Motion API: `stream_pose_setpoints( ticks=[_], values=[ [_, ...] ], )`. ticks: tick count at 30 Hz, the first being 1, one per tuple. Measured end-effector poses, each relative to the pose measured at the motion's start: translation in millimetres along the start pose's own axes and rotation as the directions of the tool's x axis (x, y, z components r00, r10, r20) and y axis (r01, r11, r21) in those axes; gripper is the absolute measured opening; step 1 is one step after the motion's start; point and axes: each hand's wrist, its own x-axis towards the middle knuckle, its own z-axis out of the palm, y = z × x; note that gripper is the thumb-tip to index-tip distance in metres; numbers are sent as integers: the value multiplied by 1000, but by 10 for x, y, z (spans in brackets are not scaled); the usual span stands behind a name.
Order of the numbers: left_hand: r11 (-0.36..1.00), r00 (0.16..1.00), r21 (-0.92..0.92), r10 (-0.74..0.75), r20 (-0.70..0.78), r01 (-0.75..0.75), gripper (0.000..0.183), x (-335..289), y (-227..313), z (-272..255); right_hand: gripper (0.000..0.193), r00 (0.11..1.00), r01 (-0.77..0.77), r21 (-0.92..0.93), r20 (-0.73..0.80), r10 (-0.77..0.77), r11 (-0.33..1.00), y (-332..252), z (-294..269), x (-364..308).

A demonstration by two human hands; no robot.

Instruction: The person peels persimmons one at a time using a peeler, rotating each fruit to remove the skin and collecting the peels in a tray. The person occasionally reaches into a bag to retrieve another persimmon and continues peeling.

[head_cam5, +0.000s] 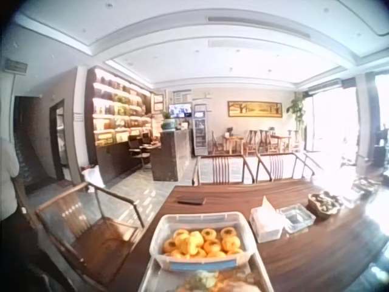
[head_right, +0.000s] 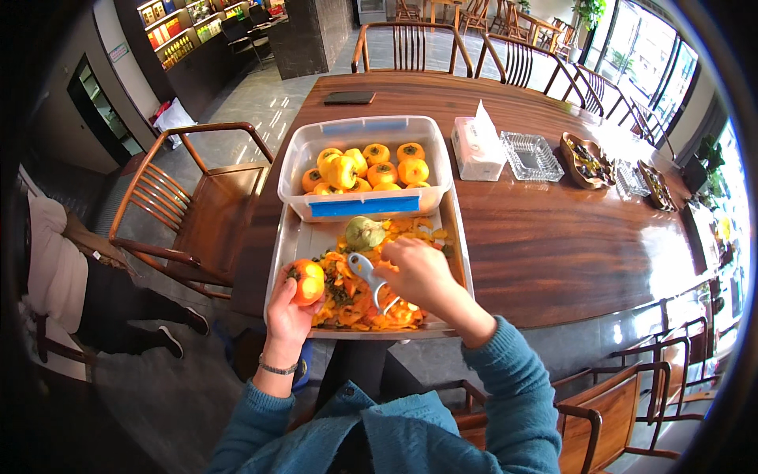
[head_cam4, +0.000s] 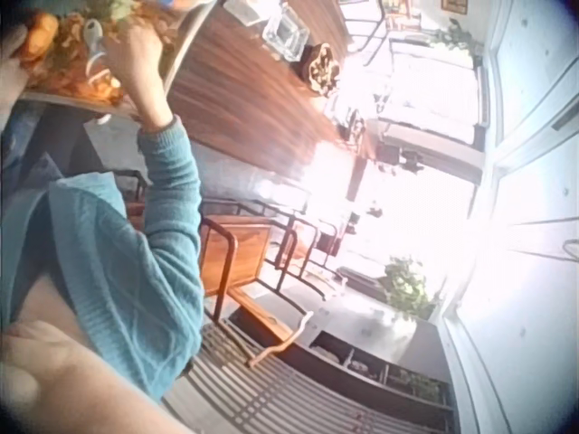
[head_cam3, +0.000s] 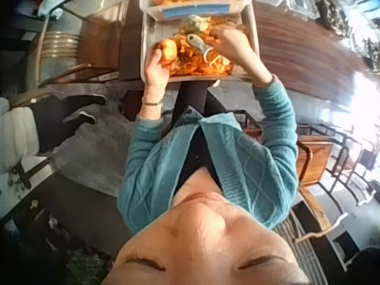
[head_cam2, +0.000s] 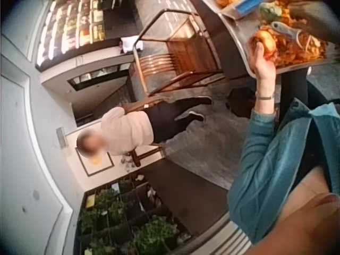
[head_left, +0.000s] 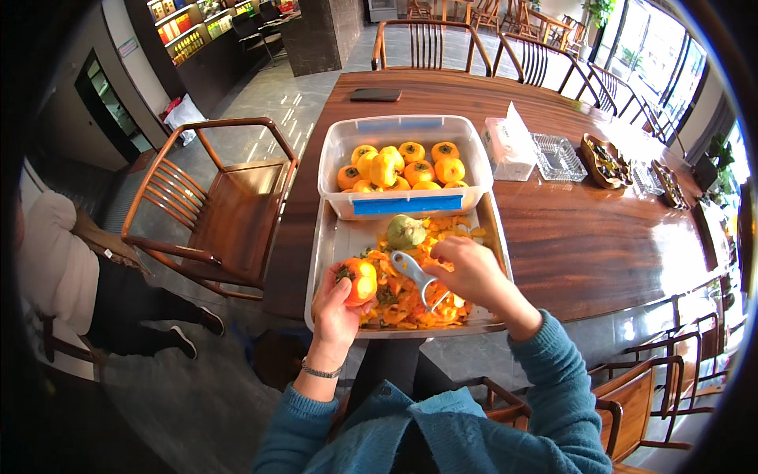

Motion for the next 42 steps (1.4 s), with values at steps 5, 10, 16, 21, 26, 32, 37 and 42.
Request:
stream_pose_setpoints(
  ticks=[5, 10, 16, 21, 26, 32, 37, 42],
  values=[
    [1000, 999, 16, 1, 41, -2, 37, -13, 9, -17, 38, 989, -11, -324, 135, 57, 946, -220, 312, 26],
    [995, 998, -90, -26, 60, 32, 38, -5, 33, -29, 24, 983, -181, 148, -19, 185, 972, -196, 129, -9],
    [969, 975, -128, -200, 101, 212, 38, 30, 16, 76, 24, 933, -56, 941, -70, 353, 333, -392, 79, -94],
    [965, 970, -144, -201, 140, 221, 38, 45, -66, 220, 25, 960, 9, 982, -62, 273, 191, -616, 302, -38],
    [949, 965, -187, -234, 120, 253, 37, 27, -113, 246, 20, 930, -41, 969, -53, 363, 245, -703, 387, 30],
    [933, 951, -184, -303, 70, 310, 37, 15, -114, 232, 13, 881, 21, 989, -88, 465, 148, -532, 439, 153],
    [955, 956, -41, -291, 34, 293, 38, 6, -54, 223, 13, 867, 14, 1000, -7, 498, -10, -266, 343, 236],
    [954, 954, 9, -301, 13, 301, 33, 110, -30, 272, 18, 936, -20, 996, -11, 353, 83, -443, 360, 154]
  ],
)
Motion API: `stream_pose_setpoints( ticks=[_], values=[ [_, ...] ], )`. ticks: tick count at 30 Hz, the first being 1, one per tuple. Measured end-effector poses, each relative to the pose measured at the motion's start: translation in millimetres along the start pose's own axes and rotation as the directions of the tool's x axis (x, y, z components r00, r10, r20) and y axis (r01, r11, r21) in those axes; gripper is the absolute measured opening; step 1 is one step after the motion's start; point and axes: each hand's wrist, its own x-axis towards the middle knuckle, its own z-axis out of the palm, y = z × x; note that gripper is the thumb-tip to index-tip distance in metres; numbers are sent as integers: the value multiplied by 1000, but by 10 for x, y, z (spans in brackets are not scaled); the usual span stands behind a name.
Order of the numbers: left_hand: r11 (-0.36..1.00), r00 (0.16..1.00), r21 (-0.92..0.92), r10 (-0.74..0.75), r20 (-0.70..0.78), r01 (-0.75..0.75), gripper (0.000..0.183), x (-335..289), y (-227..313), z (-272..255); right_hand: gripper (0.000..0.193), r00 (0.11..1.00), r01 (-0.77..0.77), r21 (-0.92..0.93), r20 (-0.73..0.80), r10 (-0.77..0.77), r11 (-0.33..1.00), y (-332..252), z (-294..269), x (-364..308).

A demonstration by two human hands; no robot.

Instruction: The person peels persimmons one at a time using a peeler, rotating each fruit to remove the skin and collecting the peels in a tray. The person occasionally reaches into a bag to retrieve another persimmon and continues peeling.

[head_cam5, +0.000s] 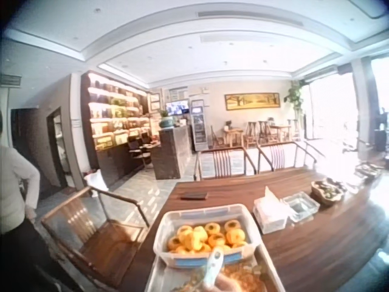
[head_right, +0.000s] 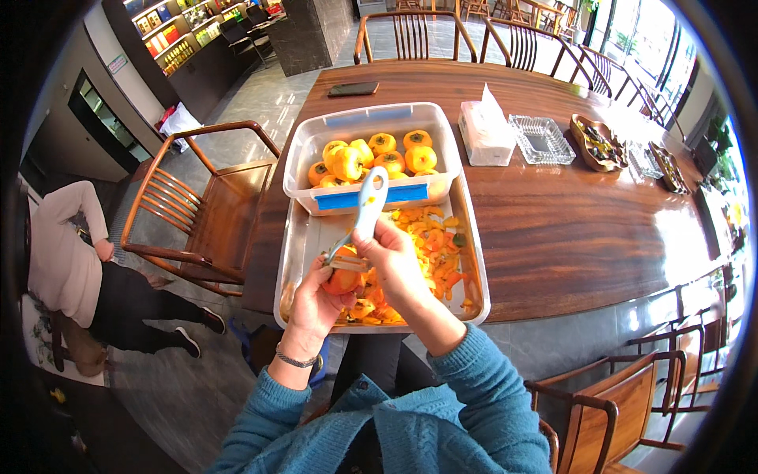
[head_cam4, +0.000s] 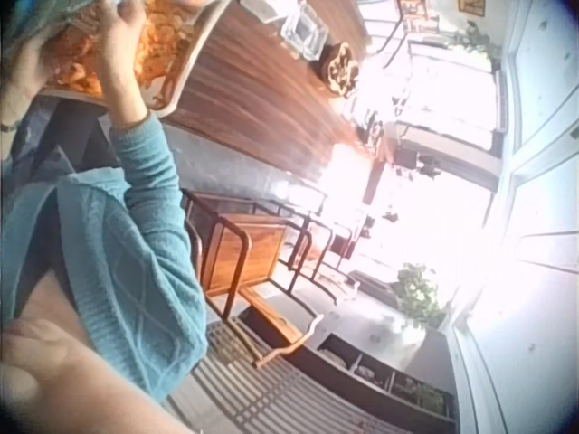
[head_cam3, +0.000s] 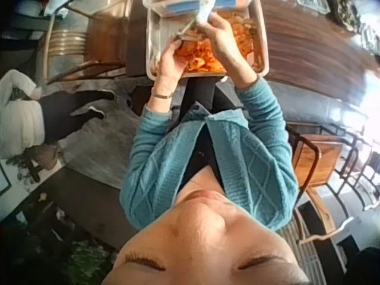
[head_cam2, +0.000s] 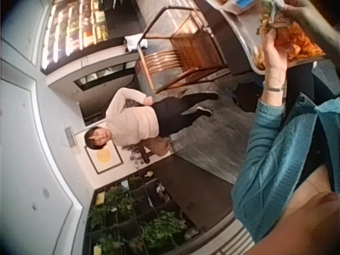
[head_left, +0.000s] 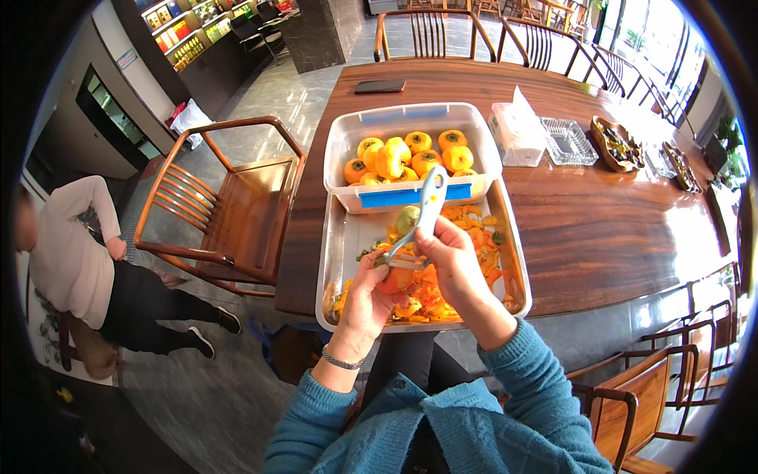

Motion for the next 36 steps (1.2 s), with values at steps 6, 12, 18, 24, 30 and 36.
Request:
stream_pose_setpoints(
  ticks=[6, 12, 18, 24, 30, 36],
  values=[
    [999, 998, -6, 36, -54, -36, 38, -44, -31, 61, 20, 994, -105, -14, 19, 105, 994, 31, 43, 35],
    [987, 982, 147, 42, 182, -70, 46, -87, 73, 25, 6, 982, -146, 125, -102, 159, 981, 31, -112, 209],
    [997, 997, 27, 74, -20, -73, 44, -19, 76, 13, 7, 997, 67, 121, -33, -63, 990, -84, -107, 40],
    [983, 998, -180, -8, 69, 20, 35, 9, -22, -7, 13, 1000, 8, 259, -22, -2, 966, 6, 81, -136],
    [971, 978, -226, -26, 209, 75, 39, -44, -85, 12, 10, 988, -20, 275, -143, 62, 961, 113, -35, 23],
    [999, 991, -33, 31, 129, -27, 38, -20, 12, -5, 7, 985, 18, 248, -168, 25, 969, 48, -203, 89]
  ],
)
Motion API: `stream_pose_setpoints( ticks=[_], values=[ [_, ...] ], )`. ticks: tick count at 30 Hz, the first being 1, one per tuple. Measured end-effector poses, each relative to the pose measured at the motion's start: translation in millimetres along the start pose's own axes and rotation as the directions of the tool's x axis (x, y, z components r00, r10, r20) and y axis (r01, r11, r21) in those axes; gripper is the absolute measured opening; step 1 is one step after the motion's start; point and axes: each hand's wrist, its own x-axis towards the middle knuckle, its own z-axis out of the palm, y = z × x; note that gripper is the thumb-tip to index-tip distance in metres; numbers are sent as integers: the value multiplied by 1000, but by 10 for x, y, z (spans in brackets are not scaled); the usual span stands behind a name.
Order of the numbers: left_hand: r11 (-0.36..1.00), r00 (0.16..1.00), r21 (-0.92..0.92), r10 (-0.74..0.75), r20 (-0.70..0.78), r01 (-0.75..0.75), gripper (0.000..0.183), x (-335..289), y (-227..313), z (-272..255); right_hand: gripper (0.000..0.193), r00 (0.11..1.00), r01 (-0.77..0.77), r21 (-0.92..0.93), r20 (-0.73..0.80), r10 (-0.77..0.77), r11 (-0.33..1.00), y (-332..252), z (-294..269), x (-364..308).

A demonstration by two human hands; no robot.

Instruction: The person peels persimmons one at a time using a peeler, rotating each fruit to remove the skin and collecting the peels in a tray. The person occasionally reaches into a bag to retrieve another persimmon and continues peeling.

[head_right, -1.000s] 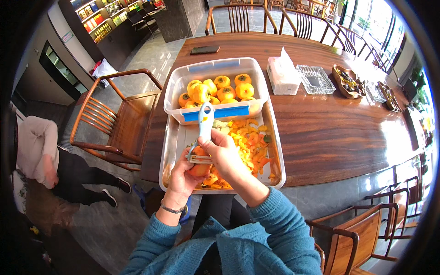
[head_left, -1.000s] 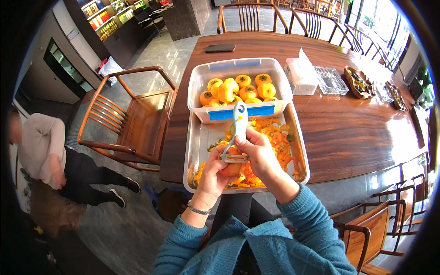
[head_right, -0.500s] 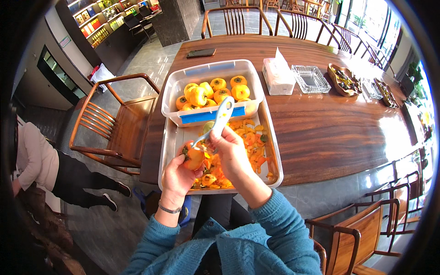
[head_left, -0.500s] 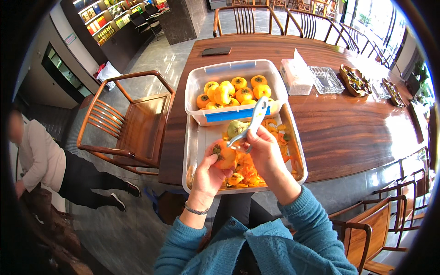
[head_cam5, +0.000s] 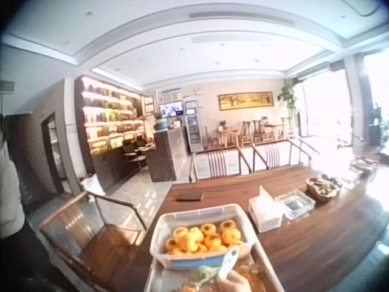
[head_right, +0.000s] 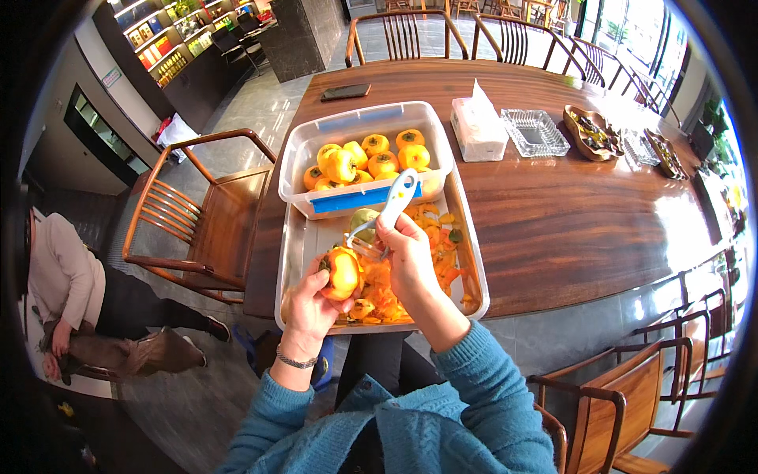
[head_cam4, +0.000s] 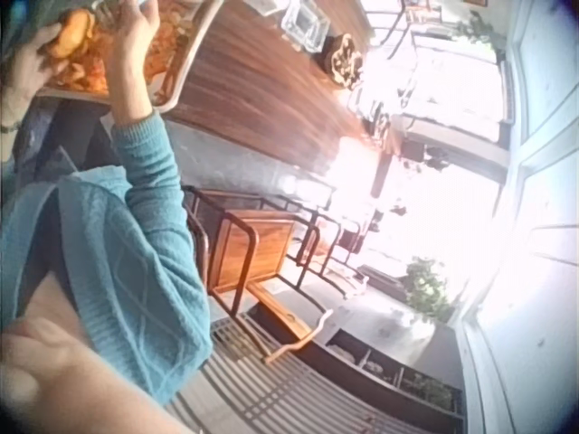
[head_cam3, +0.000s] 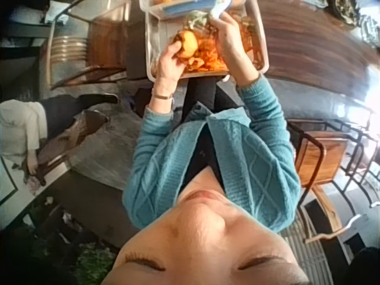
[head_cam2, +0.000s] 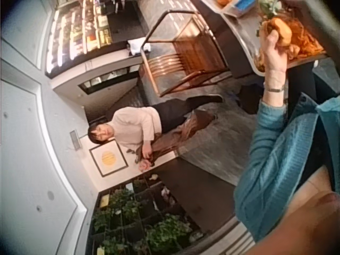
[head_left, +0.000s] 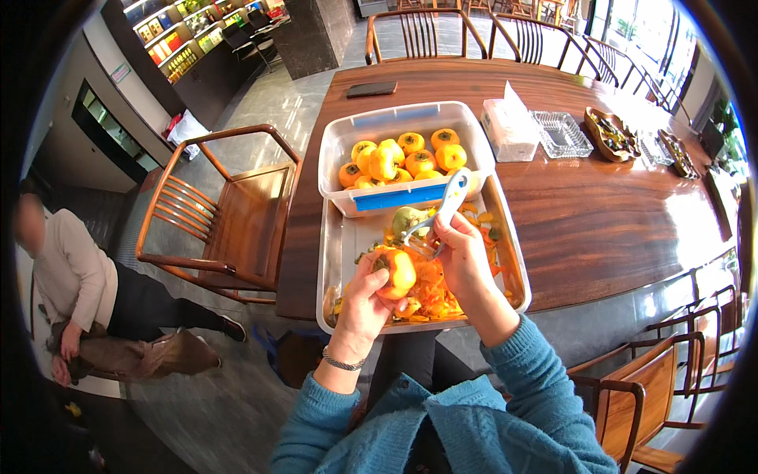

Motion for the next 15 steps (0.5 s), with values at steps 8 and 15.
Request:
stream_pose_setpoints(
  ticks=[8, 15],
  values=[
    [997, 993, 70, 25, -114, -17, 32, 30, -68, 64, 18, 982, 45, -194, 190, -7, 980, -37, 232, -203],
    [969, 1000, 248, -2, -31, 10, 47, -41, 50, 110, 10, 999, -30, -41, 24, 31, 999, -89, 66, 17]
  ],
)
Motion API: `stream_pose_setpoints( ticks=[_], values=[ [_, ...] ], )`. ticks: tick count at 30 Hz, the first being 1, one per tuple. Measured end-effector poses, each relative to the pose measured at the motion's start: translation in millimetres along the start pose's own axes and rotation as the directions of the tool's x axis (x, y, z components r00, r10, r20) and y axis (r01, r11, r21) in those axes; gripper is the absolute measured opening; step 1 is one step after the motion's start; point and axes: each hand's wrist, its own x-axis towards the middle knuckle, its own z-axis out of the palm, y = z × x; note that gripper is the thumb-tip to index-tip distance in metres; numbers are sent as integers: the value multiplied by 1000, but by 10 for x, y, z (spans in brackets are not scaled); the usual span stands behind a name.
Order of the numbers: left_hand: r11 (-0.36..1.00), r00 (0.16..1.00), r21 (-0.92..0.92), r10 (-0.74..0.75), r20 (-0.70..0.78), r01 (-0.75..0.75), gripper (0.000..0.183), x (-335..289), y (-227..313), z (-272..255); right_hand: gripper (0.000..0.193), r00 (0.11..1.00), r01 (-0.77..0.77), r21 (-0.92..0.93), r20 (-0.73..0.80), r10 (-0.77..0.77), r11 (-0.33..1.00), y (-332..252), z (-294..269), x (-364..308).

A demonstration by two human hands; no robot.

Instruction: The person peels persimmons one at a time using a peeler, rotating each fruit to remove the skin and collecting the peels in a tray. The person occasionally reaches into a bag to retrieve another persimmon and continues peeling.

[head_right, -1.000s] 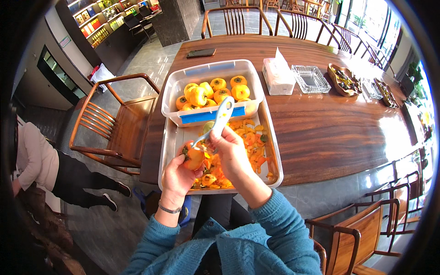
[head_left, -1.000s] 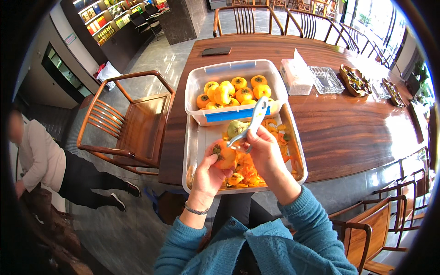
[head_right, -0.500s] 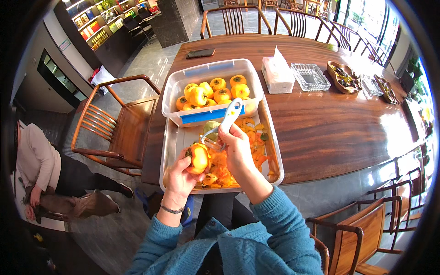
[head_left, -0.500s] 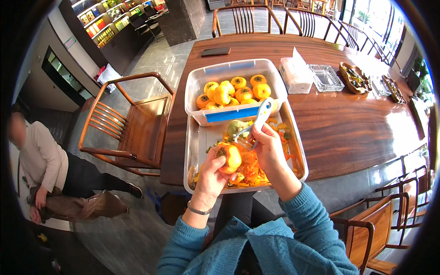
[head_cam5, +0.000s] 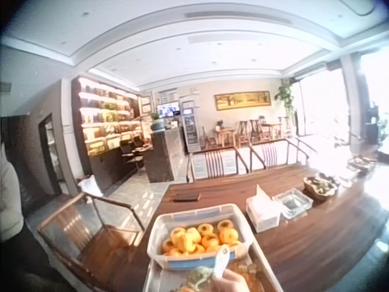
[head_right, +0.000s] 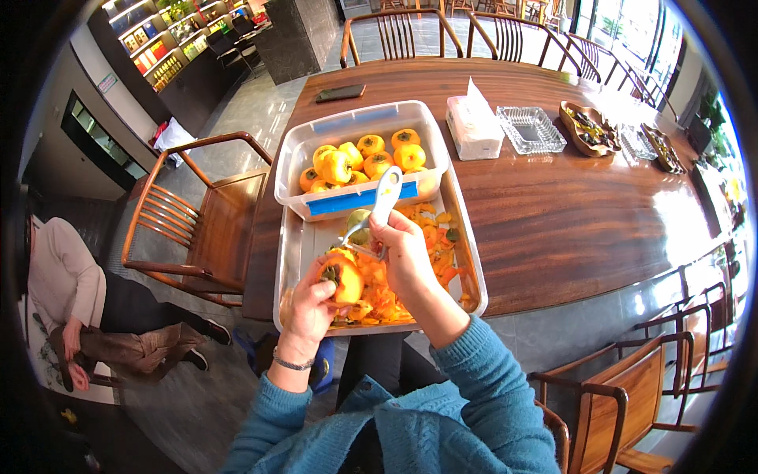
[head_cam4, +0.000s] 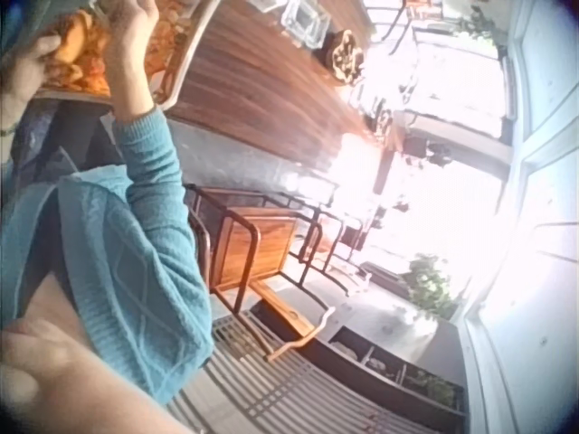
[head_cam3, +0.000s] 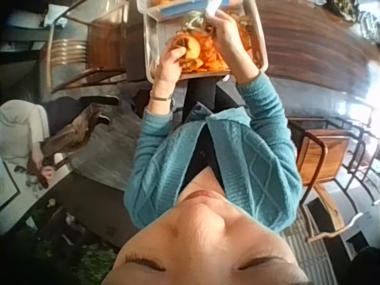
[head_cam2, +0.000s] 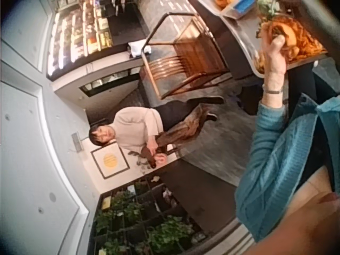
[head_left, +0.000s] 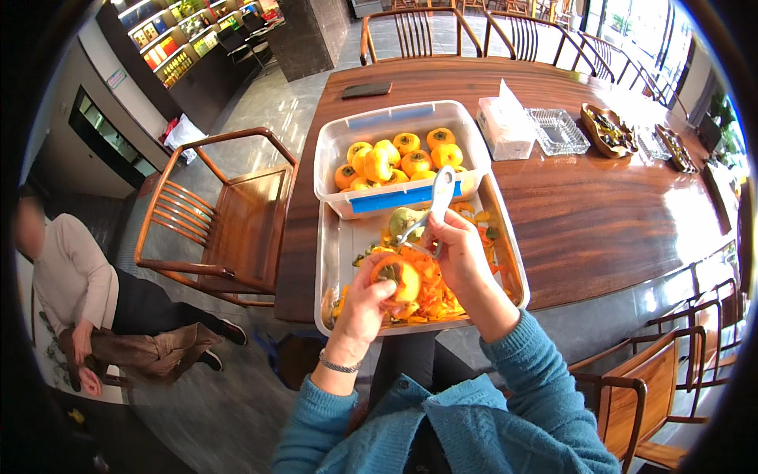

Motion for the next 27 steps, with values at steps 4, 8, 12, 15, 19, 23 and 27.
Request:
stream_pose_setpoints(
  ticks=[4, 8, 12, 15, 19, 23, 27],
  values=[
    [999, 995, -14, 43, -89, -44, 42, 53, -25, 26, 8, 992, -21, 78, 129, 11, 997, 22, 23, -116],
    [997, 996, -54, 56, -62, -59, 41, 62, -82, 12, 13, 989, -30, -29, 141, 34, 999, 77, 94, -191],
    [997, 999, -73, 30, -33, -32, 44, 15, -109, -31, 15, 986, -101, -92, 121, 112, 991, 119, 58, -96],
    [999, 993, -38, 17, 119, -12, 48, -38, -81, -63, 12, 992, -115, -118, -62, 108, 986, 108, -5, 36],
    [988, 999, -153, 8, -53, -17, 41, 7, -58, -92, 10, 999, -17, 54, 29, 15, 998, 100, -35, -33],
    [928, 991, -373, -32, -127, -17, 33, 86, -136, -62, 19, 994, 42, 105, 100, -53, 994, 126, 47, -244],
    [907, 994, -419, -2, -106, -43, 31, 64, -199, -6, 22, 989, 89, 92, 113, -100, 992, 183, 98, -289]
  ],
)
